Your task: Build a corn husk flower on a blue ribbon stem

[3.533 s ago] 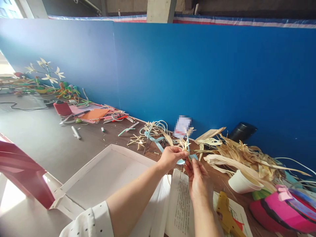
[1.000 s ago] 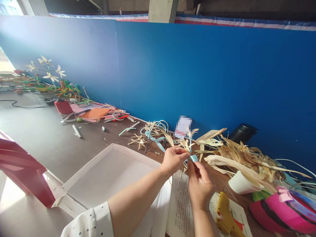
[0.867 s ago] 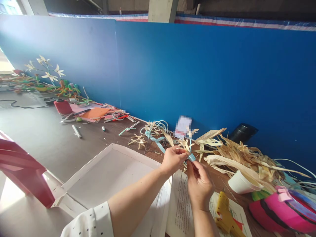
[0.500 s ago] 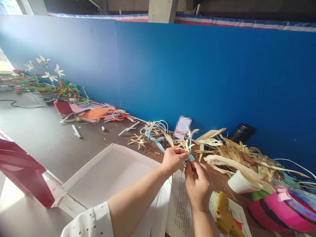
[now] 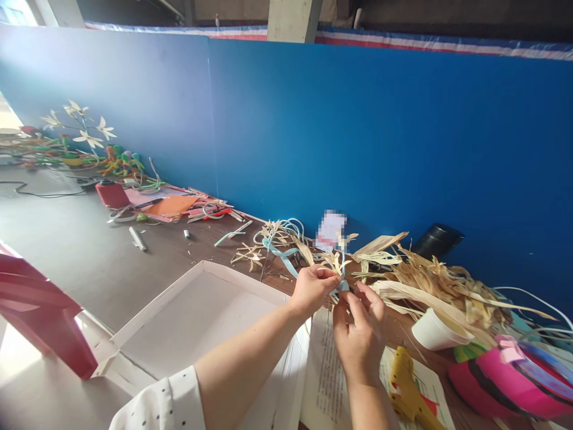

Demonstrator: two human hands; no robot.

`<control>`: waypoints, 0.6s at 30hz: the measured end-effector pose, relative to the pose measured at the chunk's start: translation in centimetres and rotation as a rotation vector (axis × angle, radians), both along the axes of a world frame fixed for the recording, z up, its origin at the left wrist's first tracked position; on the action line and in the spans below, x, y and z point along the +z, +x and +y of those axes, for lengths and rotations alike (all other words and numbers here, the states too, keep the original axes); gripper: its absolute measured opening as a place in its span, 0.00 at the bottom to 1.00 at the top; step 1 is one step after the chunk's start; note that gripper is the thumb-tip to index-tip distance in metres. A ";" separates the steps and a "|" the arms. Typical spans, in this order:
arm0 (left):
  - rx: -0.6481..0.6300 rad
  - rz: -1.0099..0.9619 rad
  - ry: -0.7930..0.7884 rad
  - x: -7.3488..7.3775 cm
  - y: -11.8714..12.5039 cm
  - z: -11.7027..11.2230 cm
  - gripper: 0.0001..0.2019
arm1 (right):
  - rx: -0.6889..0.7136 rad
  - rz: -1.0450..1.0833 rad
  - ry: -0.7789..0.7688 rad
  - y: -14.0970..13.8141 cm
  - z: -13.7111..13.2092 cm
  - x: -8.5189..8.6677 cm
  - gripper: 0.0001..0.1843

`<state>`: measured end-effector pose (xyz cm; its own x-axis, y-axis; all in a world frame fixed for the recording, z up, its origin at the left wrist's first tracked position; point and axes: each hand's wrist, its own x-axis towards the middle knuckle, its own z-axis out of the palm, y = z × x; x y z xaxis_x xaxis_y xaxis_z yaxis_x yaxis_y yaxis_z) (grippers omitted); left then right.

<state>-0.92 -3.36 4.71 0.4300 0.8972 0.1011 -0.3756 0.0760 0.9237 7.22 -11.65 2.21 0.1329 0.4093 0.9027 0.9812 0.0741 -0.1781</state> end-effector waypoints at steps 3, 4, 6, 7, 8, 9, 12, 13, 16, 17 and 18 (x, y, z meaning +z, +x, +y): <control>-0.006 0.003 -0.016 0.1 -0.1 0.0 0.08 | 0.004 -0.010 -0.032 0.1 -0.2 -0.1 0.08; -0.005 0.000 -0.017 0.2 -0.2 0.0 0.07 | 0.002 -0.018 -0.037 0.1 -0.3 -0.1 0.09; -0.006 -0.013 -0.022 0.3 -0.2 0.0 0.07 | 0.003 -0.038 -0.037 0.1 -0.4 0.1 0.09; -0.008 -0.018 -0.025 0.4 -0.3 0.0 0.07 | 0.005 -0.049 -0.032 0.0 -0.5 0.2 0.09; -0.010 -0.022 -0.030 0.4 -0.3 0.0 0.07 | 0.008 -0.060 -0.025 -0.1 -0.5 0.3 0.09; -0.012 -0.023 -0.035 0.4 -0.3 -0.1 0.07 | 0.011 -0.070 -0.019 -0.1 -0.6 0.5 0.08; -0.011 -0.009 -0.033 0.4 -0.3 -0.1 0.07 | 0.025 -0.064 -0.021 -0.2 -0.7 0.6 0.08; -0.012 -0.005 -0.030 0.4 -0.3 -0.1 0.08 | 0.039 -0.044 -0.031 -0.2 -0.6 0.5 0.09; -0.027 -0.004 -0.033 0.3 -0.2 -0.1 0.08 | 0.111 0.049 -0.041 0.1 -0.3 -0.2 0.10; -0.035 -0.004 -0.035 0.3 -0.2 -0.1 0.09 | 0.134 0.078 -0.032 0.3 -0.2 -0.5 0.11; -0.041 -0.003 -0.033 0.3 -0.2 -0.1 0.09 | 0.151 0.102 -0.024 0.4 -0.1 -0.7 0.11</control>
